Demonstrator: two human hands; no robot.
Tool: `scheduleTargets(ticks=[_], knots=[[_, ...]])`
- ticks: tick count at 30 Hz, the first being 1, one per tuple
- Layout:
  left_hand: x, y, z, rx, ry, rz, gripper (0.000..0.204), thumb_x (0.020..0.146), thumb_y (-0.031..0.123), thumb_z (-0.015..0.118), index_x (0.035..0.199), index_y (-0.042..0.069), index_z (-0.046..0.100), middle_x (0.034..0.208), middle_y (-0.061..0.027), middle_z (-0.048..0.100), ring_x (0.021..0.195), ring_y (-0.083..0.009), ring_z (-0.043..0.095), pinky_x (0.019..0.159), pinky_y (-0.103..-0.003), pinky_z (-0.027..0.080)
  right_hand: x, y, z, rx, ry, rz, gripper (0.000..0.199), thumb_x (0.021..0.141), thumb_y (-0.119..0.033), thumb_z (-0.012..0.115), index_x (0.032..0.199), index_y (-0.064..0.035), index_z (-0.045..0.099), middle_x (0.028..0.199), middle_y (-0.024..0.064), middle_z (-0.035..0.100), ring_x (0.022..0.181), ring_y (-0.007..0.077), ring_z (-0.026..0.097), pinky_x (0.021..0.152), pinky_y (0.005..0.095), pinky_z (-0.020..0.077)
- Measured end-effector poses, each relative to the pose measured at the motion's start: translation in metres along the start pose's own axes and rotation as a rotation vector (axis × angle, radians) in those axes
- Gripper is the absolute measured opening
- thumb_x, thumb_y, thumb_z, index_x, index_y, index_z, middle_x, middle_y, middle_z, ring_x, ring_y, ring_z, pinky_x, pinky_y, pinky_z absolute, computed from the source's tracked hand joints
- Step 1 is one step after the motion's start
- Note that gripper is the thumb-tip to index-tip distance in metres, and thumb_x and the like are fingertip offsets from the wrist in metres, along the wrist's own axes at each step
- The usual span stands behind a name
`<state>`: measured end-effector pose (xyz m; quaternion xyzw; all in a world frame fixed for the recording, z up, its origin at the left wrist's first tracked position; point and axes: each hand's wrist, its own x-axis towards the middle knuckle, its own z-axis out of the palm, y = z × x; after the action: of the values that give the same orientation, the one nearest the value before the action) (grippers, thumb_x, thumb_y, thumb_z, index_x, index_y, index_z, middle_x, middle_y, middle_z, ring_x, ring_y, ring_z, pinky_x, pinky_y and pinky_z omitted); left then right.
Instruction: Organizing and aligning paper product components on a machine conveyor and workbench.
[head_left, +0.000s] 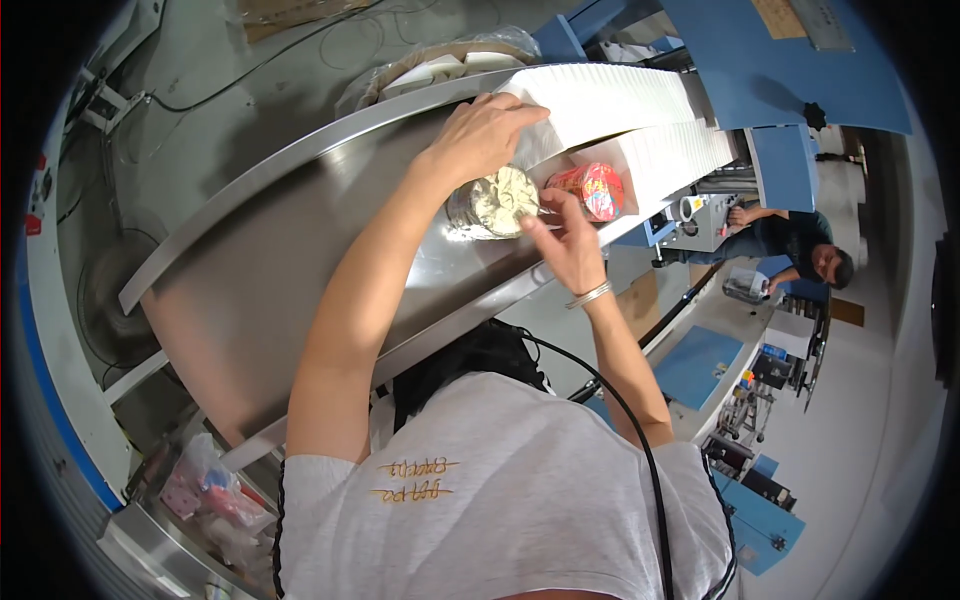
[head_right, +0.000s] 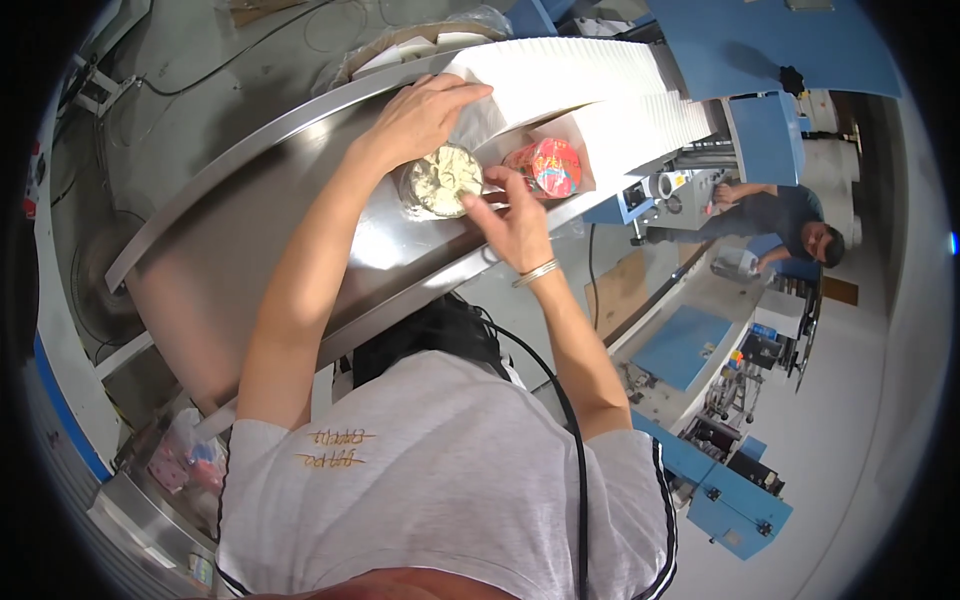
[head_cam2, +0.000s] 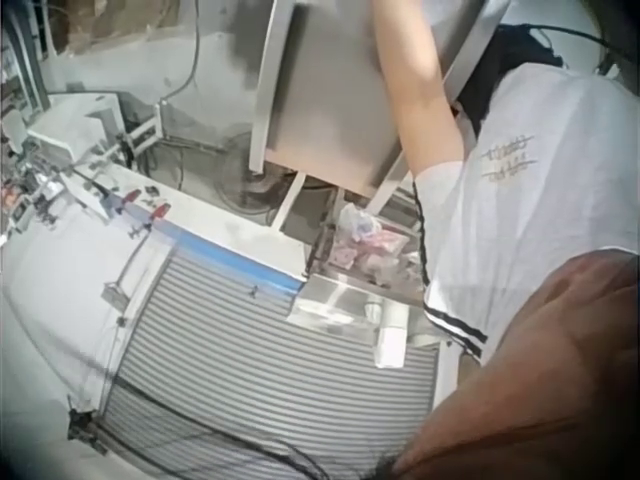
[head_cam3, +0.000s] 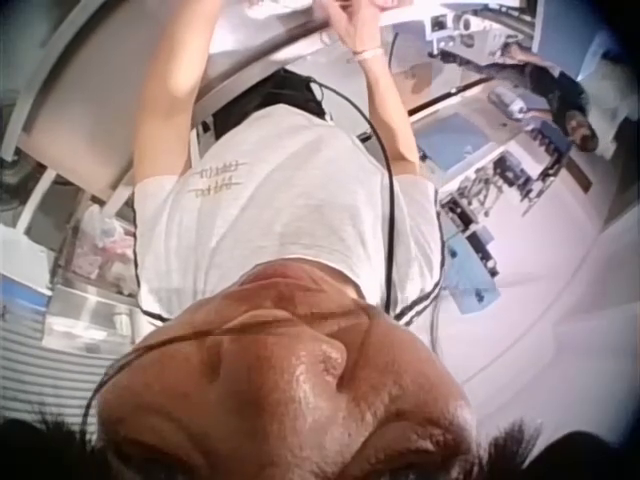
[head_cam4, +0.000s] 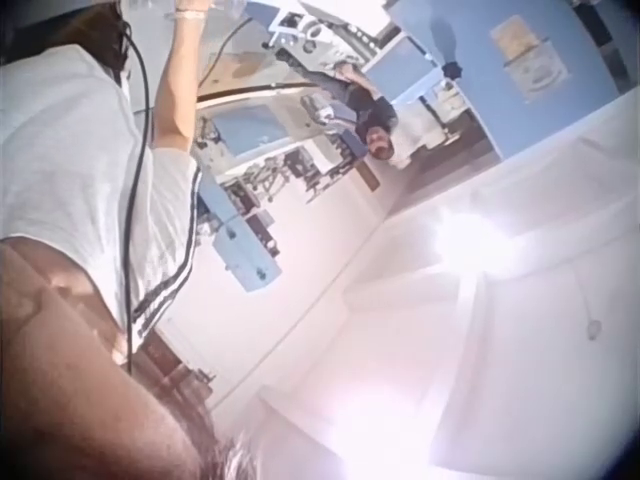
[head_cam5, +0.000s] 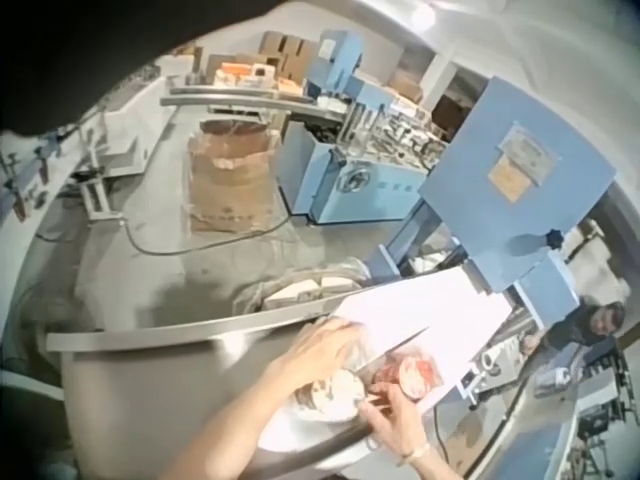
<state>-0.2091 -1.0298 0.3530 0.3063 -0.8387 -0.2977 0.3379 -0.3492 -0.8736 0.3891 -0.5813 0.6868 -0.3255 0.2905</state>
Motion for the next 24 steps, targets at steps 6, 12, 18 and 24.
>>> scheduleTargets(ticks=[6,12,18,24], knots=[[0.005,0.005,-0.008,-0.022,-0.1,-0.073,0.043,0.084,0.008,0.046,0.123,0.019,0.059,0.125,-0.0083,0.055,0.116,-0.03,0.05,0.096,-0.046,0.04,0.003,-0.008,0.034,0.139,0.025,0.058,0.068,0.073,-0.032,0.08,0.118,0.0039,0.043,0.096,0.0157,0.063,0.071,0.0148,0.064,0.062,0.0291,0.0526],[0.014,0.015,-0.026,0.011,-0.203,-0.115,0.04,0.086,0.012,0.044,0.124,0.014,0.058,0.121,-0.0137,0.057,0.113,-0.0316,0.052,0.096,-0.04,0.04,0.029,-0.013,0.066,0.44,0.147,0.095,0.058,0.079,-0.024,0.076,0.117,0.0022,0.042,0.108,0.0154,0.056,0.085,0.0161,0.061,0.066,0.0277,0.0532],[0.01,0.015,-0.02,0.121,-0.172,-0.117,0.039,0.088,0.019,0.045,0.125,0.018,0.057,0.122,-0.0099,0.058,0.112,-0.0297,0.053,0.096,-0.049,0.037,0.019,-0.017,0.054,0.293,0.119,-0.148,0.042,0.082,-0.014,0.071,0.115,0.001,0.05,0.113,0.0137,0.057,0.099,0.0207,0.059,0.084,0.0334,0.0502],[0.003,0.016,-0.011,0.262,-0.02,0.083,0.038,0.086,0.016,0.051,0.124,0.017,0.056,0.109,-0.008,0.061,0.102,-0.0278,0.056,0.085,-0.044,0.041,-0.004,-0.007,0.032,0.047,0.193,-0.081,0.022,0.079,-0.013,0.07,0.097,-0.0031,0.061,0.085,0.0126,0.063,0.074,0.023,0.064,0.067,0.0327,0.0518]])
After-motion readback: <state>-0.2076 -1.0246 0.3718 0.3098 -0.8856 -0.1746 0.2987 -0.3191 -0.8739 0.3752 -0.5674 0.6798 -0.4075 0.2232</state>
